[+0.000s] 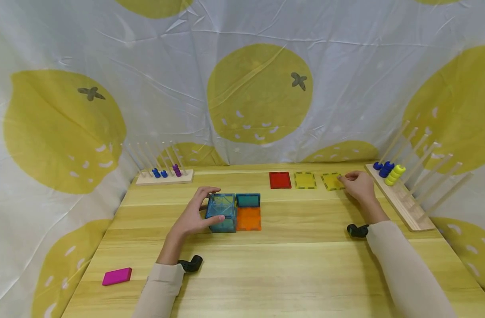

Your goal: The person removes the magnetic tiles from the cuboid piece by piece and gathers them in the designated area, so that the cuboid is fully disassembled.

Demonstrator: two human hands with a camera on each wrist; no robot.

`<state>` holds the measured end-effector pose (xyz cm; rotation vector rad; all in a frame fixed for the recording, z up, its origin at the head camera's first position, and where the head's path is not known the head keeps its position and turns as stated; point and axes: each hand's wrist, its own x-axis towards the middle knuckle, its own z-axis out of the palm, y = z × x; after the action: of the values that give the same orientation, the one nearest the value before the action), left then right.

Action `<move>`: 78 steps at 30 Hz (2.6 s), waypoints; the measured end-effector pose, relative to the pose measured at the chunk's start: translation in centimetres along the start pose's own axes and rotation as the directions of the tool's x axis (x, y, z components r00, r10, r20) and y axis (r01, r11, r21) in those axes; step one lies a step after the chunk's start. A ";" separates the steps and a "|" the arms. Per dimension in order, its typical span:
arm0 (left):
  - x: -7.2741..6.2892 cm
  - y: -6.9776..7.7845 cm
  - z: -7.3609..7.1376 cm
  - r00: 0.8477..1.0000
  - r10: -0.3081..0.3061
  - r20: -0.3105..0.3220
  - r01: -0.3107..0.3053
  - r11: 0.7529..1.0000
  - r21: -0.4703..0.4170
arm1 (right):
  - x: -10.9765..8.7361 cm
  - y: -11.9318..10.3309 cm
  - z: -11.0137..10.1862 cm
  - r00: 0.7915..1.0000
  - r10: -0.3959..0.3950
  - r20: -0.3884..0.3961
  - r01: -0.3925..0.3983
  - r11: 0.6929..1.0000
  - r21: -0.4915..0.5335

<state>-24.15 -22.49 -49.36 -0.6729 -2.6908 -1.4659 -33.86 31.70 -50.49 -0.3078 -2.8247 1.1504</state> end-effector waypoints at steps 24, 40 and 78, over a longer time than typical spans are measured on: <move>-0.3 -0.1 -0.6 0.997 -0.062 0.053 0.072 0.975 -0.210 | -7.5 -7.2 2.3 0.892 -0.432 0.133 0.383 0.879 0.285; -0.2 0.0 -0.5 0.996 -0.073 0.049 0.080 0.980 -0.181 | -9.7 -12.6 8.0 0.798 -0.544 0.261 0.421 0.812 0.405; -0.3 -0.2 -0.5 0.994 -0.091 0.056 0.100 0.977 -0.190 | -10.0 -16.8 13.9 0.726 -0.607 0.323 0.459 0.778 0.430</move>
<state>-24.04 -23.04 -49.27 -0.5989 -2.6735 -1.7744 -28.77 8.34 -48.72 0.8701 -2.6588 1.6368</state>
